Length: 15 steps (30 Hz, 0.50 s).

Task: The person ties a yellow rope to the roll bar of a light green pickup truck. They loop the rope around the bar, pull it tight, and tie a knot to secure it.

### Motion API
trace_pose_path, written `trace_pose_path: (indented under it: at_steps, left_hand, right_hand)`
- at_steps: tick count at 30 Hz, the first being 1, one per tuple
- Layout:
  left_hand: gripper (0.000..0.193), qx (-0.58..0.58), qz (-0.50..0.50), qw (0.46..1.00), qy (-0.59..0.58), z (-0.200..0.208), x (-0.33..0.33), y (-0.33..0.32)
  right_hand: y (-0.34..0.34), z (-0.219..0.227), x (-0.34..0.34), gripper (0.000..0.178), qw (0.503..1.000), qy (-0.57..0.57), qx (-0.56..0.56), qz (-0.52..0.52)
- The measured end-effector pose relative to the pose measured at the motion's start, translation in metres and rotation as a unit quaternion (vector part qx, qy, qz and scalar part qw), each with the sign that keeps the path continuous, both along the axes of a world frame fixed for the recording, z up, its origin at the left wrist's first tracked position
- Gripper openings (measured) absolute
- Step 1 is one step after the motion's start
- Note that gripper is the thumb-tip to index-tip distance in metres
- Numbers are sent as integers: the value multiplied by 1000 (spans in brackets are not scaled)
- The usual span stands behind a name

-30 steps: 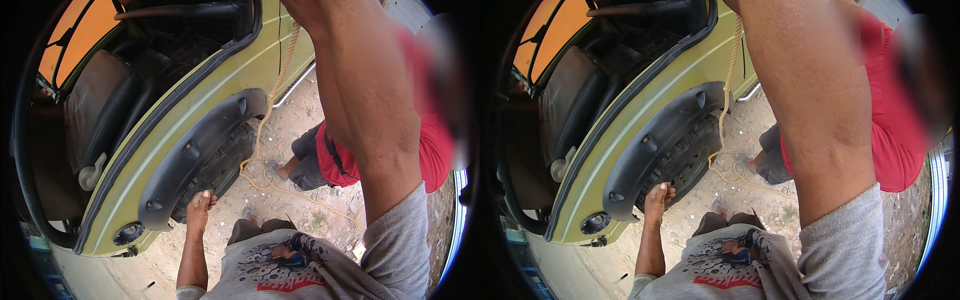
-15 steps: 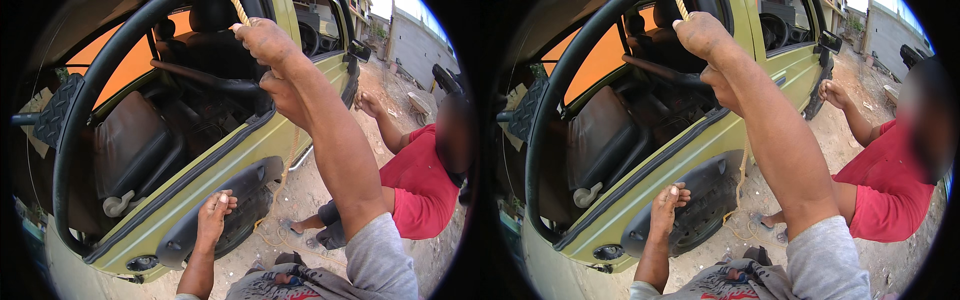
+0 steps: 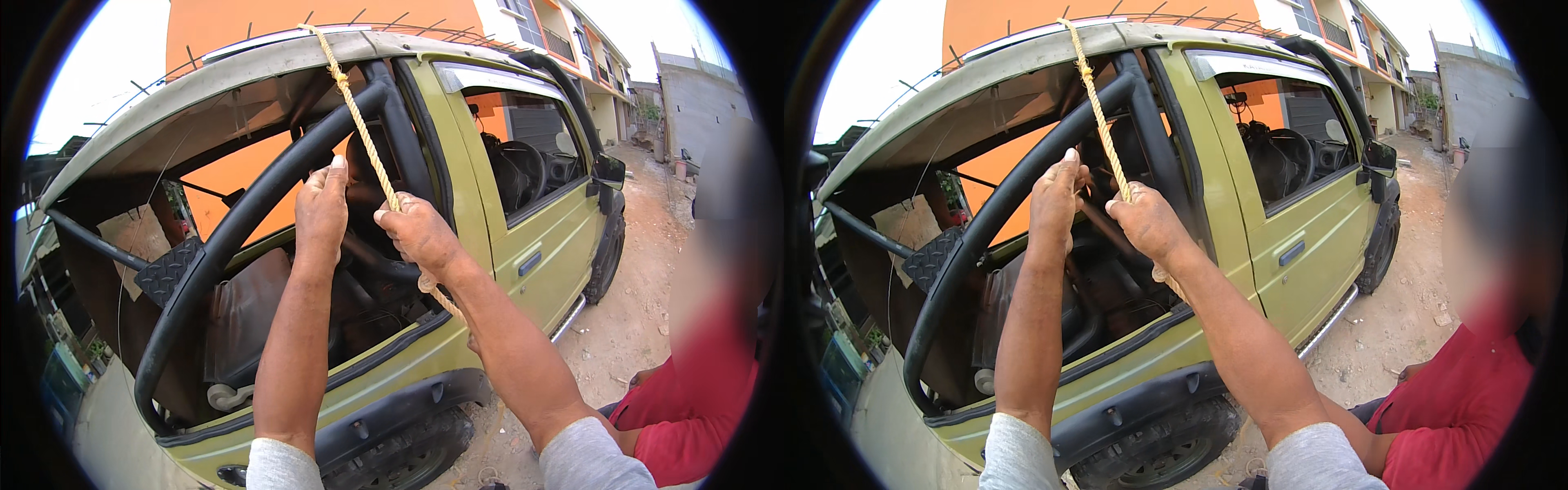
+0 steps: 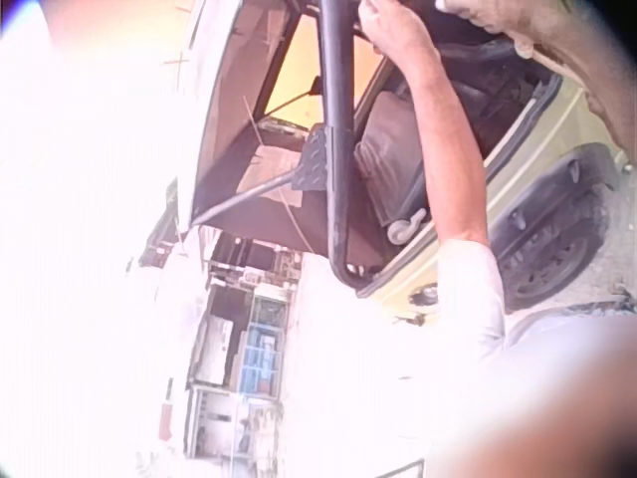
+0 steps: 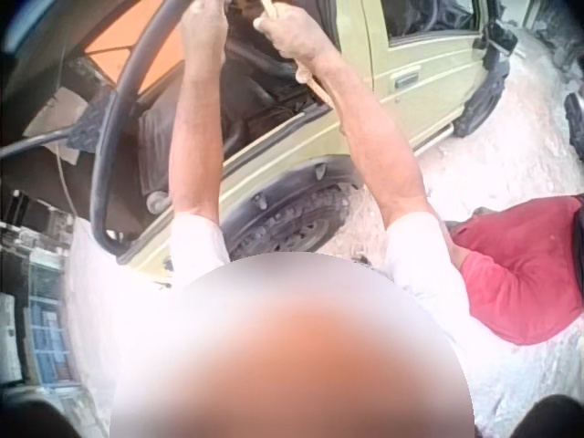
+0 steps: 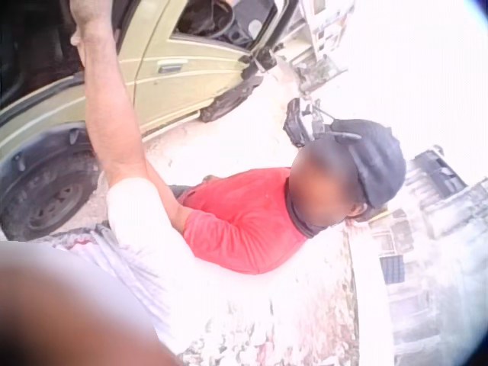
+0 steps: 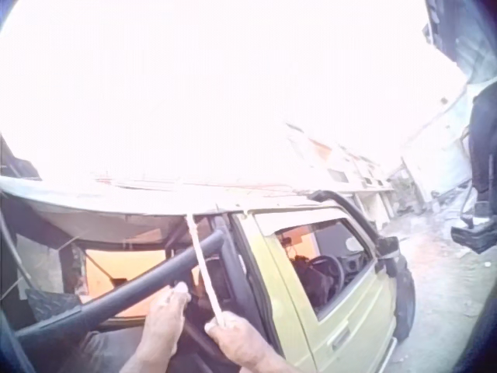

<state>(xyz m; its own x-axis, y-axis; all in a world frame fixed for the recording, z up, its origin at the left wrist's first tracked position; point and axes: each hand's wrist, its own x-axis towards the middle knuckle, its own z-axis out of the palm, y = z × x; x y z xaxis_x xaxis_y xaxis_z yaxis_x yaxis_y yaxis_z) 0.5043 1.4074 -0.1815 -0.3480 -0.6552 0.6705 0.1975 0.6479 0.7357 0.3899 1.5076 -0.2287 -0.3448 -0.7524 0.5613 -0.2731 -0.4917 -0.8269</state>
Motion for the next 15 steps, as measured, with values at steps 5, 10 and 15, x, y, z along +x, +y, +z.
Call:
trace_pose_path:
  at_steps: [5, 10, 15]
  left_hand:
    - [38, 151, -7, 987, 45, 93, -74, 15]
    - [21, 192, 0, 968, 163, 104, -122, 2]
    - [20, 90, 39, 974, 202, 86, -124, -32]
  right_hand:
    - [0, -6, -8, 14, 974, -145, -12, 172]
    - [7, -13, -50, 16, 977, -90, 14, 195]
    - [15, -69, -69, 21, 974, -64, 107, 187]
